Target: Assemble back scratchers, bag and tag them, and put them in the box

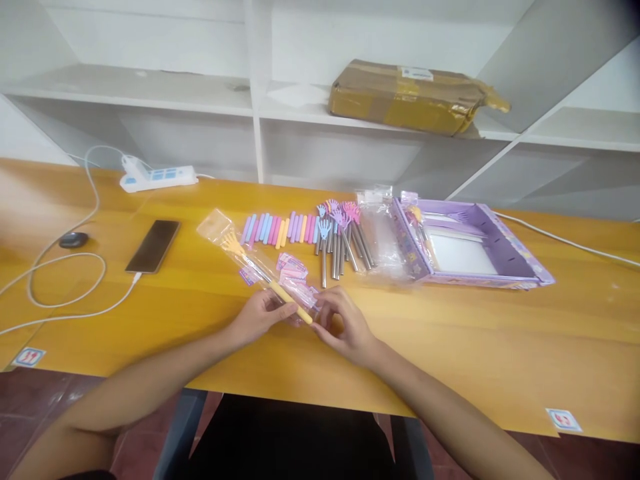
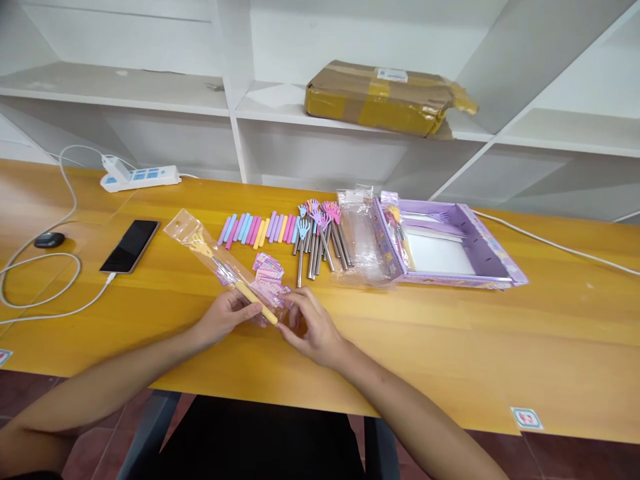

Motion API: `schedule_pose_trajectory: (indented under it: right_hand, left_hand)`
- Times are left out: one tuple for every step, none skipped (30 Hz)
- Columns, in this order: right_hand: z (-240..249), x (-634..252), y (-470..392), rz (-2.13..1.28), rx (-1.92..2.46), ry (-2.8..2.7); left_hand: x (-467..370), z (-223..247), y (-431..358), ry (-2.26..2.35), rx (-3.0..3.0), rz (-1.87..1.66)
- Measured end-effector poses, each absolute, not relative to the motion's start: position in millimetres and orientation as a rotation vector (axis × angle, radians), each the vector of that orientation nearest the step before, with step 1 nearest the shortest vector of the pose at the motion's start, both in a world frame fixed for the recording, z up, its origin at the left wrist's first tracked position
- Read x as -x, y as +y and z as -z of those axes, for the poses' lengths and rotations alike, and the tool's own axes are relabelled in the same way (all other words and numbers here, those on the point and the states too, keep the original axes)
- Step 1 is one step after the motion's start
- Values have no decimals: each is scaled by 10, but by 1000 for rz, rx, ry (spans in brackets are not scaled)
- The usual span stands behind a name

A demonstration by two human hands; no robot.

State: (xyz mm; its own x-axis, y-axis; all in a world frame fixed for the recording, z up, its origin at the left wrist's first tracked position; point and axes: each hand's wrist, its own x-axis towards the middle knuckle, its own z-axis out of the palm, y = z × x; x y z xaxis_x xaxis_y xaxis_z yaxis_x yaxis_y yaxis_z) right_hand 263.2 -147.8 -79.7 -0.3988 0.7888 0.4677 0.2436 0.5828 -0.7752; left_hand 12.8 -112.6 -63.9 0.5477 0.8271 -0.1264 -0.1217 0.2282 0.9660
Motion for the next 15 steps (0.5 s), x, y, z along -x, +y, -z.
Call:
schedule_pose_trajectory:
  right_hand:
    - [789, -2644, -1482, -778, 821, -1955]
    - [777, -2660, -1483, -777, 809, -1974]
    - [763, -2677, -1480, -769, 792, -1992]
    - [750, -2694, -1474, -750, 772, -2012]
    - [740, -2710, -1466, -719, 755, -2035]
    - [733, -2723, -1457, -682, 745, -2059]
    - [733, -2734, -1446, -642, 742, -2085]
    - [738, -2742, -1436, -603, 744, -2110]
    - [747, -2748, -1427, -566, 748, -2130]
    - [759, -2753, -1420, -534, 753, -2147]
    - [771, -2756, -1417, -507, 757, -2159]
    - [780, -2758, -1416, -487, 760, -2168]
    - [785, -2758, -1419, -470, 762, -2173]
    - [785, -2755, -1425, -453, 763, -2175]
    - [780, -2750, -1434, -435, 760, -2171]
  left_hand:
    - [-119, 635, -1120, 762, -1179, -750]
    - [-109, 631, -1111, 780, -1189, -767]
    - [-100, 629, -1102, 800, -1188, -795]
    - [-91, 628, -1092, 817, -1176, -825]
    - [-84, 627, -1082, 826, -1156, -852]
    - [-78, 627, -1071, 827, -1133, -872]
    - [-74, 627, -1061, 824, -1109, -883]
    - [-71, 626, -1052, 824, -1090, -887]
    - [-69, 624, -1045, 827, -1078, -886]
    - [-69, 621, -1039, 833, -1073, -886]
    - [-70, 617, -1037, 840, -1076, -885]
    - [-71, 613, -1036, 844, -1083, -882]
    - [-72, 609, -1036, 841, -1093, -871]
    - [-73, 607, -1037, 832, -1104, -858]
    - [-73, 606, -1039, 819, -1116, -842]
